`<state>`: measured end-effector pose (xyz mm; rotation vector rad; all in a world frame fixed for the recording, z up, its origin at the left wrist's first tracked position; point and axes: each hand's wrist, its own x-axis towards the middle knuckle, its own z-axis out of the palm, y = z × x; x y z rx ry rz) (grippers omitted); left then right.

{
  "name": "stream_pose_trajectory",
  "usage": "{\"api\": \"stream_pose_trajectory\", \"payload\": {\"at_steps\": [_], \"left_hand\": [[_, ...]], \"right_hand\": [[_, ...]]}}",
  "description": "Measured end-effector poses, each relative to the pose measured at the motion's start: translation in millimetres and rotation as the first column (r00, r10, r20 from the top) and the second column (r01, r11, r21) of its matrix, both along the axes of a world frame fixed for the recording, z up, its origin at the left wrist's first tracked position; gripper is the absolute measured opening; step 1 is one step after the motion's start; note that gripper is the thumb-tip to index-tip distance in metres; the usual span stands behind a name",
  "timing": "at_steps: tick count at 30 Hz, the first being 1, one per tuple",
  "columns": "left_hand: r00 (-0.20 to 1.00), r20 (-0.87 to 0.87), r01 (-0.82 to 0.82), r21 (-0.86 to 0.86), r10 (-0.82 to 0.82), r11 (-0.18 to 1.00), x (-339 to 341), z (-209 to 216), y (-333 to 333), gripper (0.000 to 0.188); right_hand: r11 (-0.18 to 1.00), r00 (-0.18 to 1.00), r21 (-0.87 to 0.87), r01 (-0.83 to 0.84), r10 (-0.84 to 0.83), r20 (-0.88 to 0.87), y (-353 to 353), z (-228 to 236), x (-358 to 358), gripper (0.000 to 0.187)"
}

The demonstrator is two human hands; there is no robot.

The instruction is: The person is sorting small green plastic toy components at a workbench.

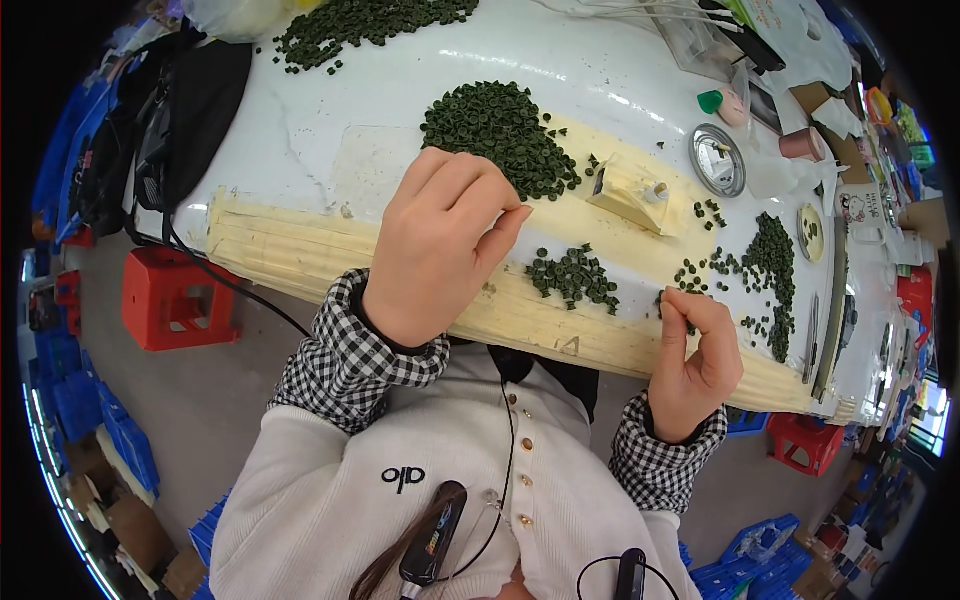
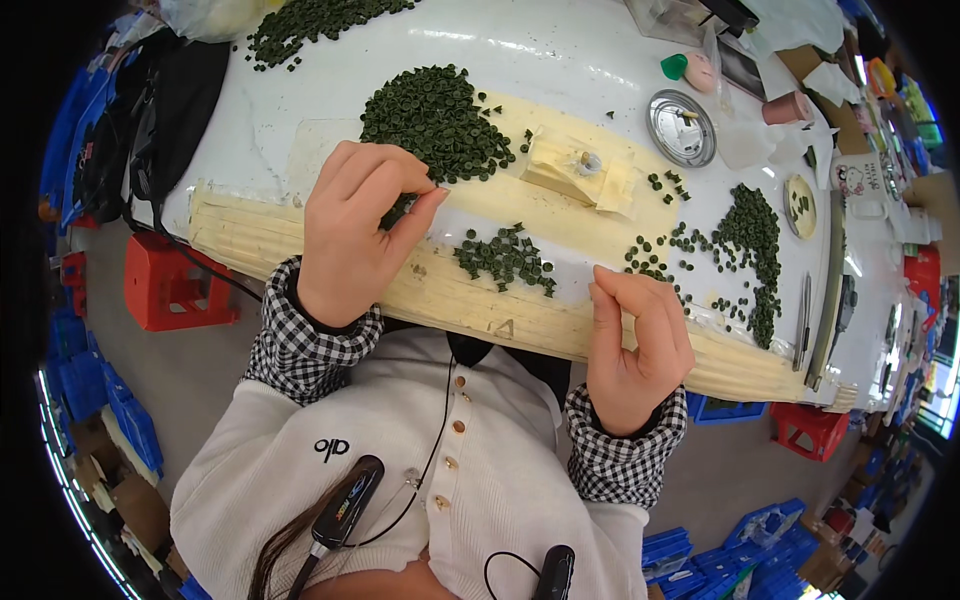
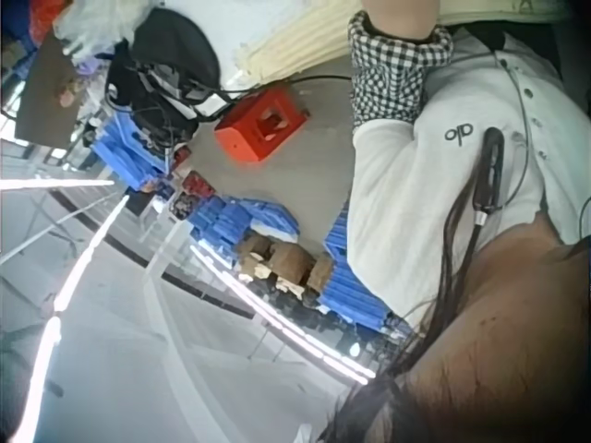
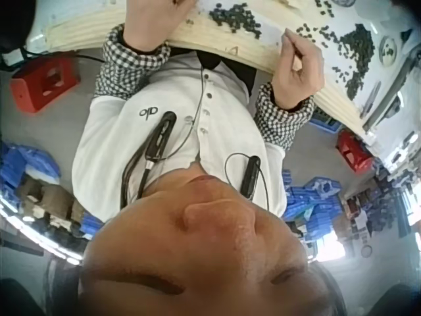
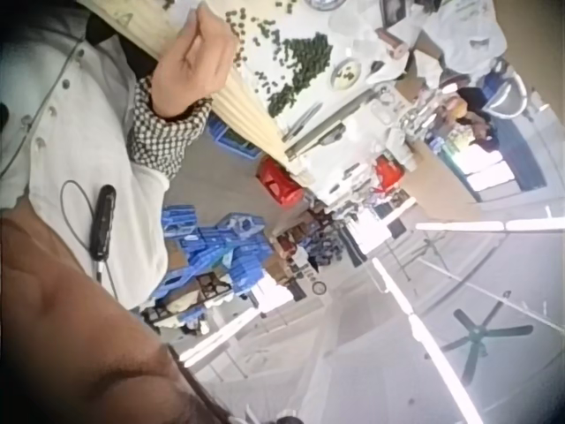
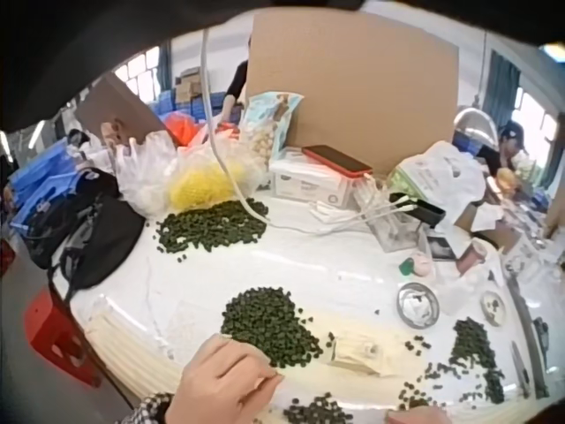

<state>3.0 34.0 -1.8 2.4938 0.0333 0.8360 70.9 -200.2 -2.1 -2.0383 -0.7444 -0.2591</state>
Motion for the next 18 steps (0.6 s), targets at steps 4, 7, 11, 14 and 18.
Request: {"api": "stream_pose_trajectory", "payload": {"at_steps": [4,7,11,14,18], "left_hand": [[0.986,0.005,0.115,-0.754,-0.168,0.647,-10.6,13.6,-18.0,0.014],[0.926,0.063,0.18,-0.941,-0.373,0.286,-11.4,11.3,-25.3,0.015],[0.889,0.071,0.102,-0.994,-0.452,0.045,-8.2,5.8,-29.8,0.016],[0.889,0.075,0.063,-0.997,-0.452,-0.043,-6.5,4.7,-33.7,0.018],[0.889,0.094,0.048,-0.992,-0.447,-0.114,-5.6,1.6,-37.3,0.019]], "right_hand": [[0.938,0.911,0.337,-0.087,0.212,-0.355,4.0,-0.2,-2.6,0.014],[0.845,0.73,0.533,-0.048,0.394,-0.558,17.5,7.9,-7.0,0.015],[0.786,0.599,0.618,-0.032,0.51,-0.618,25.0,8.5,-5.5,0.018],[0.747,0.603,0.662,-0.066,0.558,-0.57,27.2,1.8,-1.8,0.018],[0.749,0.632,0.661,-0.044,0.533,-0.562,29.6,0.2,-1.9,0.017]]}}
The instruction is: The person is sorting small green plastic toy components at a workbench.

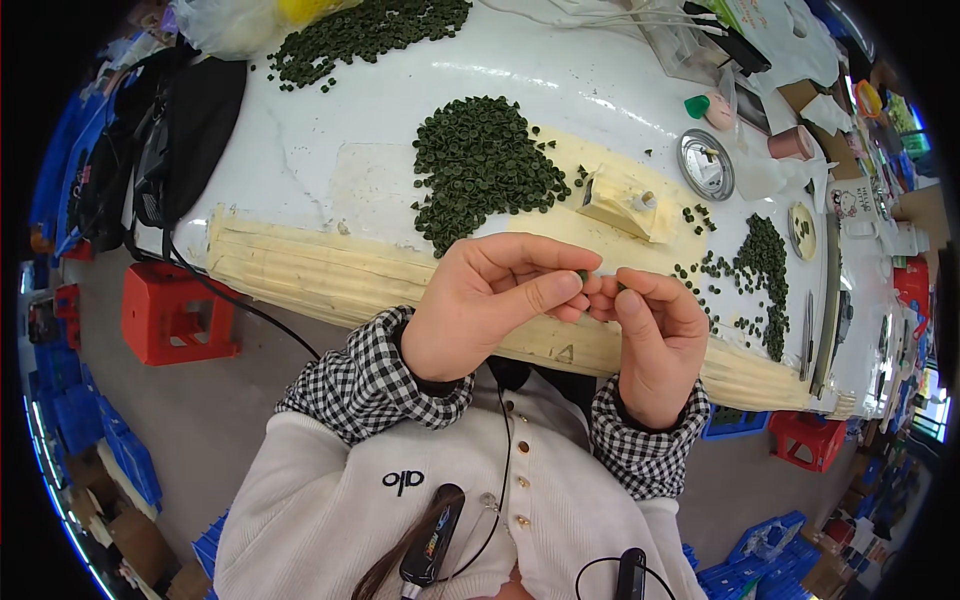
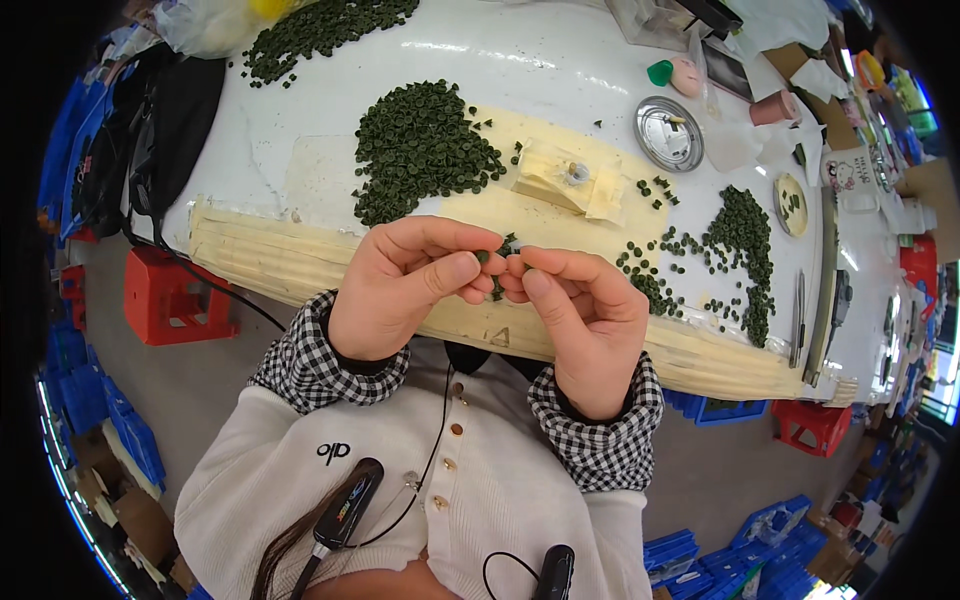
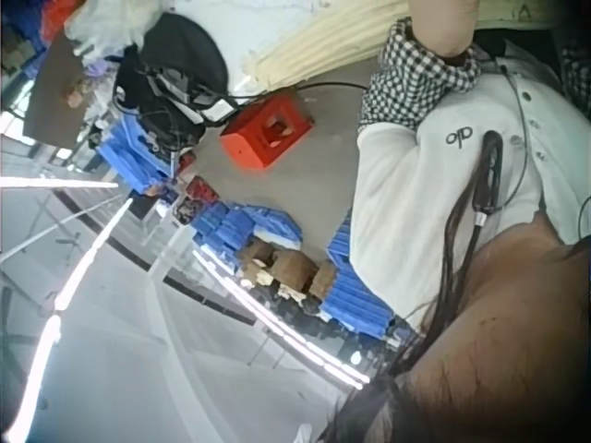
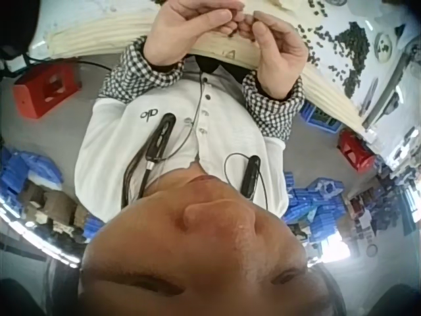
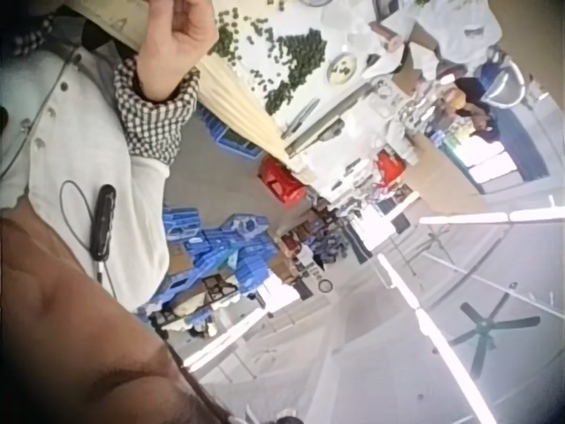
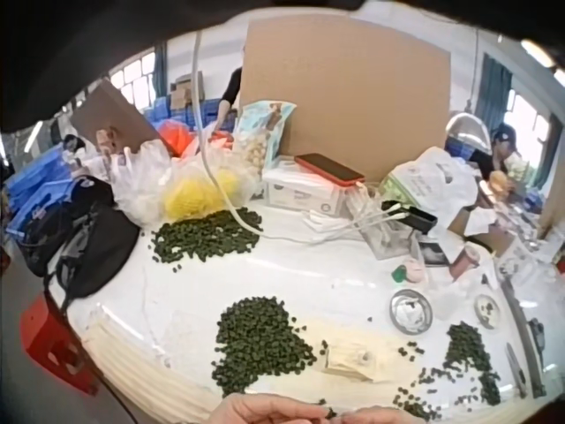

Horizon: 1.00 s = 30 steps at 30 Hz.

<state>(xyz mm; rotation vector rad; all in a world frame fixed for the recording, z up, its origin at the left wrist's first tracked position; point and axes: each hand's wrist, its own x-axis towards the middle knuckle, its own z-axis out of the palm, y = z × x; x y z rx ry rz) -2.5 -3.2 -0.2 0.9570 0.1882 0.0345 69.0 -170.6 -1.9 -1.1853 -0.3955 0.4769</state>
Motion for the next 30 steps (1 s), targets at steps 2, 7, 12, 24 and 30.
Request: {"api": "stream_pose_trajectory", "payload": {"at_steps": [2,7,12,24,30], "left_hand": [[1.0,0.007,-0.004,0.005,0.004,1.0,0.4,0.1,0.5,0.018],[1.0,0.023,-0.016,0.006,0.016,1.0,0.7,-1.3,1.4,0.017],[1.0,0.021,0.007,-0.002,-0.007,1.0,1.2,-3.5,1.0,0.015],[0.999,0.048,0.007,-0.012,-0.007,1.0,1.2,-8.1,-4.5,0.013],[0.997,0.061,-0.031,-0.134,0.04,0.991,1.5,-12.3,-6.7,0.016]], "right_hand": [[1.0,1.0,-0.002,0.019,-0.019,-0.009,1.0,1.4,-0.9,0.016],[0.997,0.996,-0.012,0.078,-0.077,0.049,6.7,7.0,-5.5,0.013],[0.991,0.966,-0.072,0.115,-0.095,0.241,9.6,0.4,-5.4,0.013],[0.978,0.927,-0.097,0.187,-0.143,0.347,14.8,-3.8,-8.1,0.017],[0.967,0.878,-0.105,0.231,-0.161,0.451,17.9,-6.8,-12.8,0.019]]}}
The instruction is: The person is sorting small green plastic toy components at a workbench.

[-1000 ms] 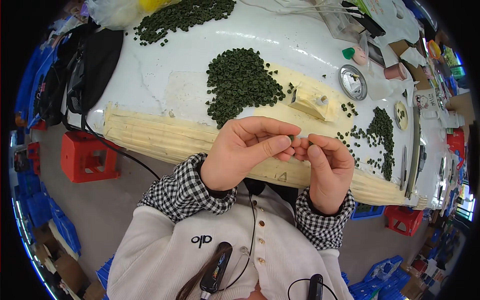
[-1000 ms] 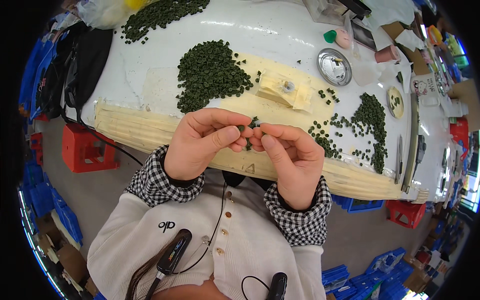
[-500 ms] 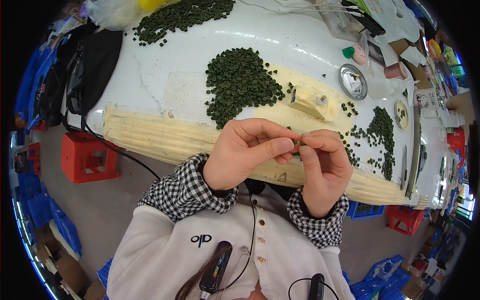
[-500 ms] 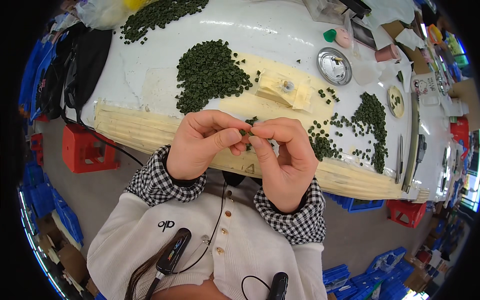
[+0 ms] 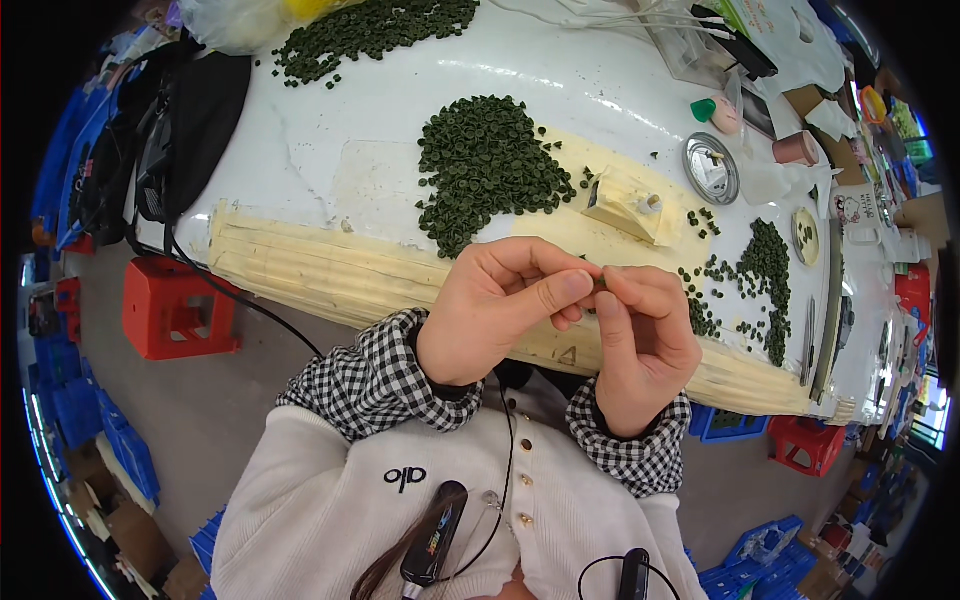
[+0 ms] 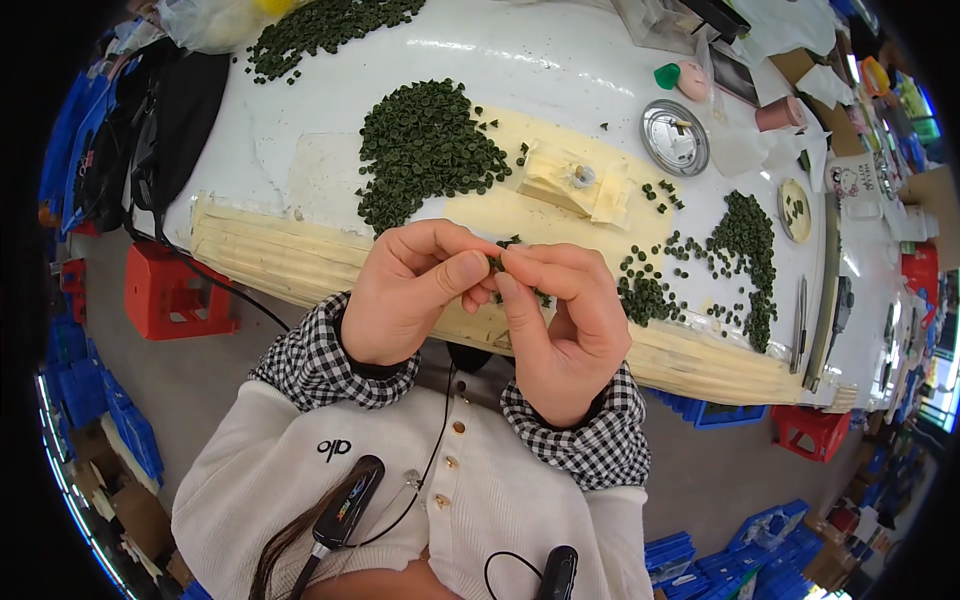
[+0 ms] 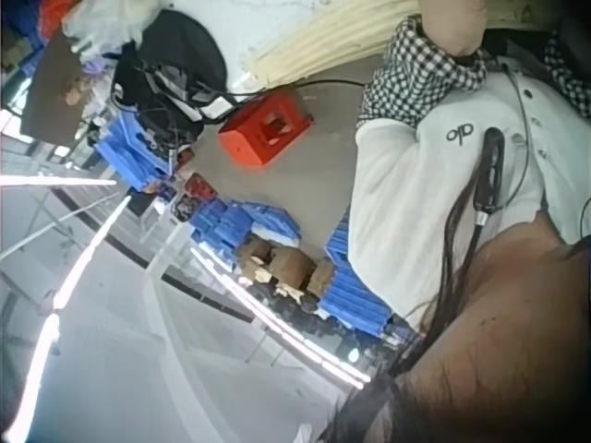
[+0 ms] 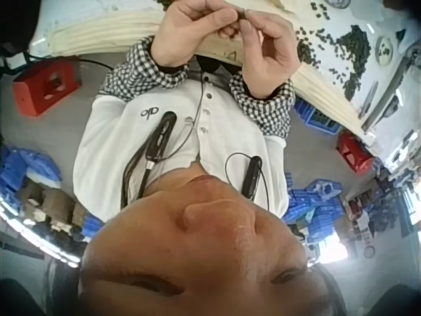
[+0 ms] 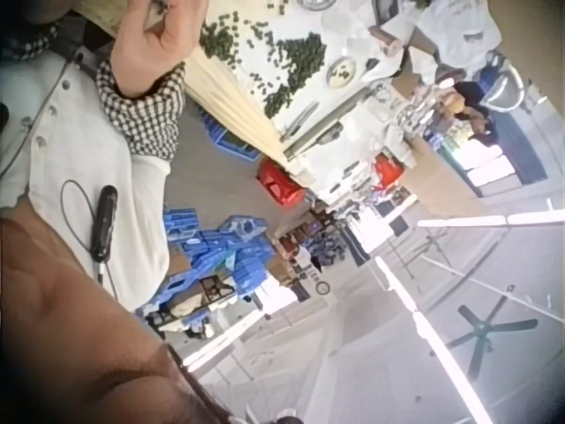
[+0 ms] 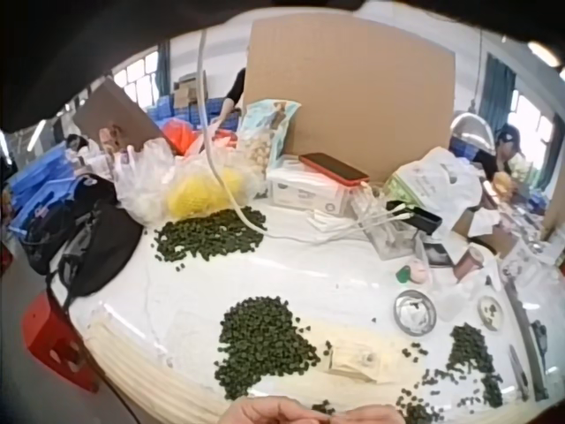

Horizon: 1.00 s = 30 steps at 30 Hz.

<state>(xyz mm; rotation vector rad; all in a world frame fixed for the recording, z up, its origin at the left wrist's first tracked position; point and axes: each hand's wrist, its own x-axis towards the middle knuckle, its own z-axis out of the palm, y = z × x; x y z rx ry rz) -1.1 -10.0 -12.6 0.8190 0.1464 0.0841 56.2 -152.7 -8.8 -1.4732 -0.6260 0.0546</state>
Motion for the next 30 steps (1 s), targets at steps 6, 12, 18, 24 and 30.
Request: {"api": "stream_pose_trajectory", "payload": {"at_steps": [6,12,18,24,30], "left_hand": [[0.997,0.018,-0.079,0.102,0.077,0.992,0.3,2.8,-0.6,0.016],[0.996,0.05,-0.088,0.18,0.08,0.98,-2.4,5.6,2.1,0.012],[0.981,0.164,-0.157,0.388,0.1,0.908,-4.0,9.0,5.2,0.015],[0.97,0.232,-0.175,0.431,0.079,0.885,-2.6,8.1,5.6,0.022],[0.984,0.13,-0.157,0.298,0.123,0.942,-2.9,13.3,3.1,0.021]], "right_hand": [[0.993,0.993,0.083,-0.079,0.086,-0.085,1.8,-0.5,-3.1,0.025],[0.968,0.967,0.174,-0.181,0.207,-0.148,0.9,-0.7,-2.0,0.025],[0.987,0.987,-0.02,-0.161,0.161,-0.003,-4.7,3.5,2.7,0.025],[0.996,0.994,-0.024,-0.09,0.092,0.06,-4.1,2.8,1.7,0.027],[0.995,0.993,-0.054,-0.082,0.087,0.084,-3.6,5.9,0.6,0.027]]}}
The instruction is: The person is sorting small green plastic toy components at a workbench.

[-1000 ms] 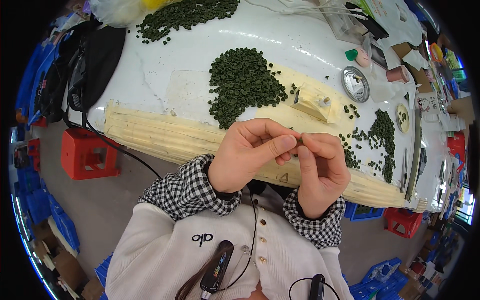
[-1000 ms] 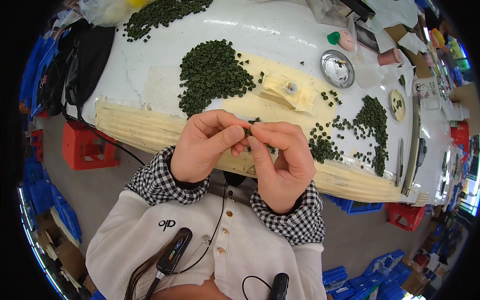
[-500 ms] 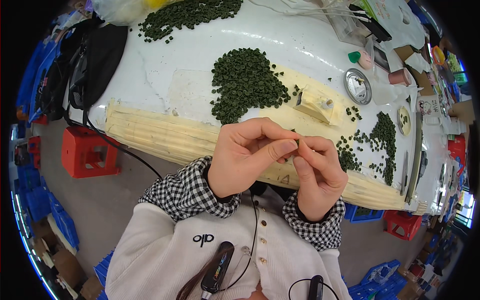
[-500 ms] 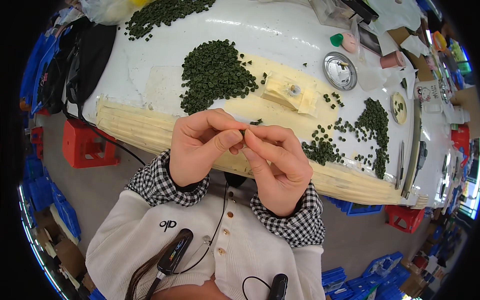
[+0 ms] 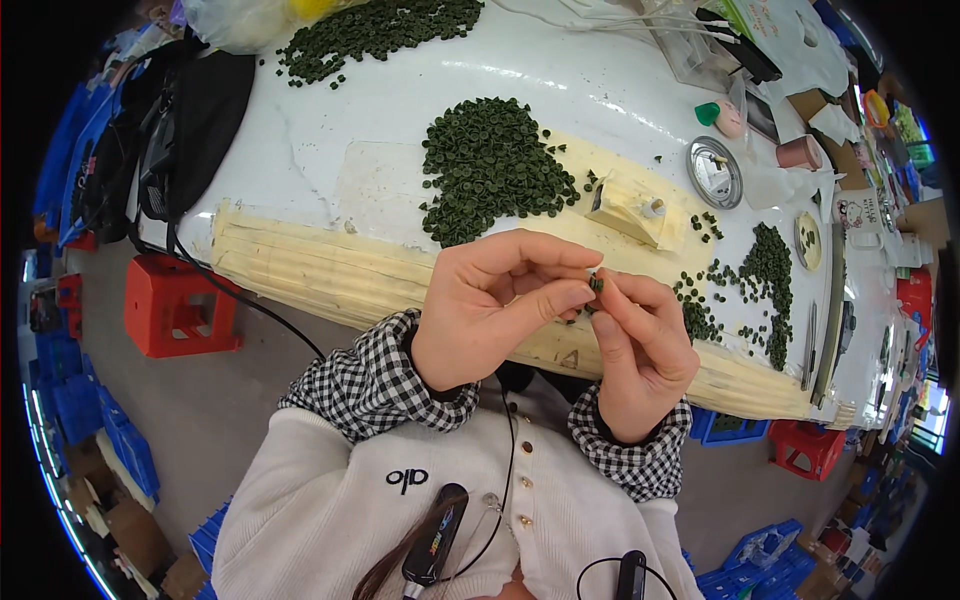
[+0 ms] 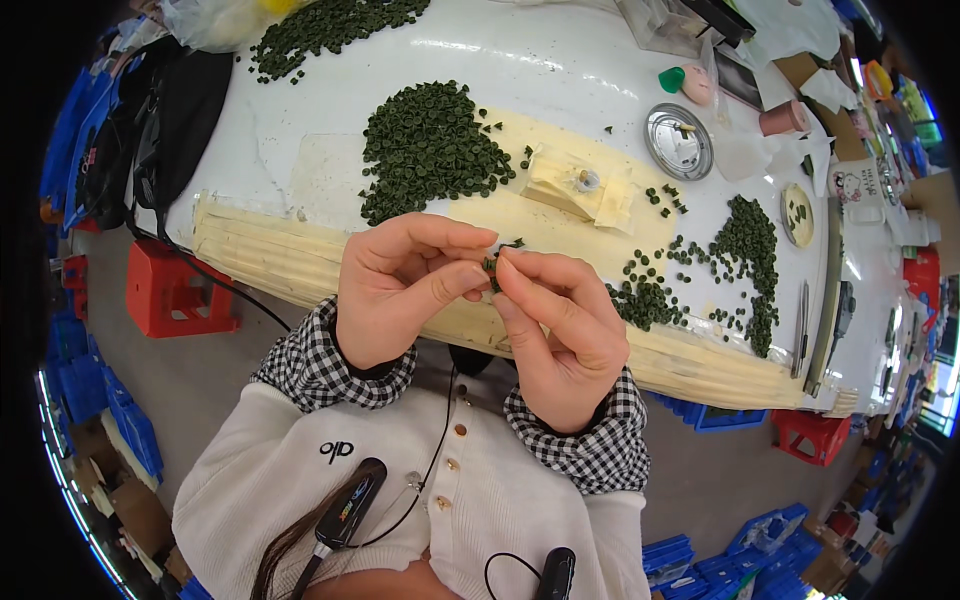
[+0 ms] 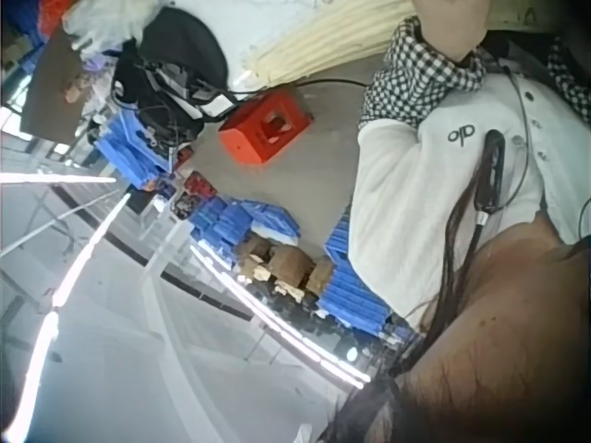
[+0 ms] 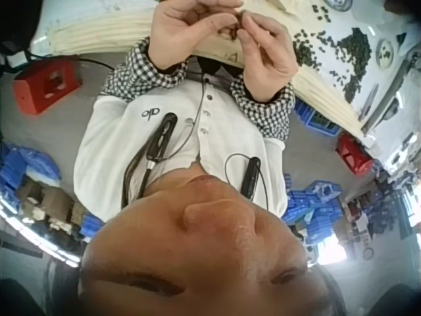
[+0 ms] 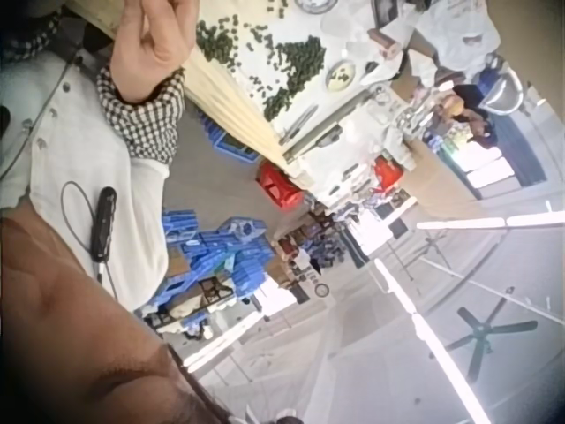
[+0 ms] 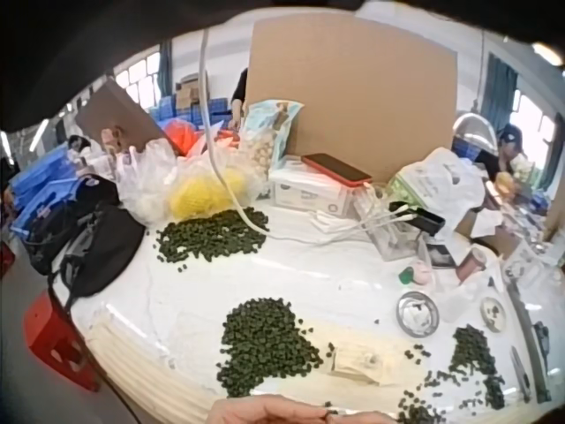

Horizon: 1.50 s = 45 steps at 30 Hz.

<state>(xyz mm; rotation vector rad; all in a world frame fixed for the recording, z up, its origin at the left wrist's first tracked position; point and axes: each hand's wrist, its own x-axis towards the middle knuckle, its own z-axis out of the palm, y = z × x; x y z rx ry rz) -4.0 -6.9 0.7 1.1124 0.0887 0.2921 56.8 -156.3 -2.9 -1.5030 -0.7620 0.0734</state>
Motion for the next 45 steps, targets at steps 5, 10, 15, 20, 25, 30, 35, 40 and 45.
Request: {"api": "stream_pose_trajectory", "payload": {"at_steps": [5,10,15,20,25,30,35,40,45], "left_hand": [[0.999,0.032,0.003,0.029,-0.004,1.0,-0.1,-3.6,1.3,0.016],[0.998,0.055,-0.015,0.082,0.011,0.997,0.9,-3.4,1.5,0.015],[0.998,0.06,0.001,0.086,-0.006,0.996,0.5,-5.4,2.6,0.015],[0.999,0.034,0.022,0.079,-0.024,0.997,0.6,-5.7,4.1,0.014],[0.999,0.006,0.034,0.07,-0.035,0.997,0.9,-3.7,3.6,0.014],[1.0,0.001,0.021,0.031,-0.021,0.999,0.9,-4.5,3.9,0.013],[0.987,-0.012,-0.158,0.131,0.161,0.979,1.6,-2.5,19.6,0.012],[0.973,0.014,-0.231,0.077,0.231,0.97,2.5,-11.3,31.8,0.015],[0.973,0.056,-0.223,0.018,0.222,0.975,2.6,-12.8,33.1,0.016]], "right_hand": [[1.0,0.999,-0.028,-0.008,0.009,0.034,-2.0,-1.5,2.1,0.027],[0.999,0.999,-0.022,-0.03,0.031,0.039,-1.9,-0.3,2.3,0.027],[0.998,0.996,-0.041,-0.052,0.055,0.077,-2.1,0.4,4.9,0.028],[0.995,0.991,-0.086,-0.045,0.055,0.121,-3.0,0.5,6.9,0.029],[0.995,0.987,-0.1,-0.017,0.033,0.156,-4.3,1.2,7.6,0.029],[0.991,0.983,-0.128,0.039,-0.015,0.184,-3.4,3.1,6.7,0.028],[0.95,0.959,-0.15,-0.273,0.281,0.041,-35.7,17.9,9.9,0.018],[0.596,0.71,-0.387,-0.703,0.611,-0.35,-87.5,-4.4,12.4,0.014],[0.452,0.702,-0.546,-0.706,0.347,-0.621,-119.8,-73.9,1.0,0.017]]}}
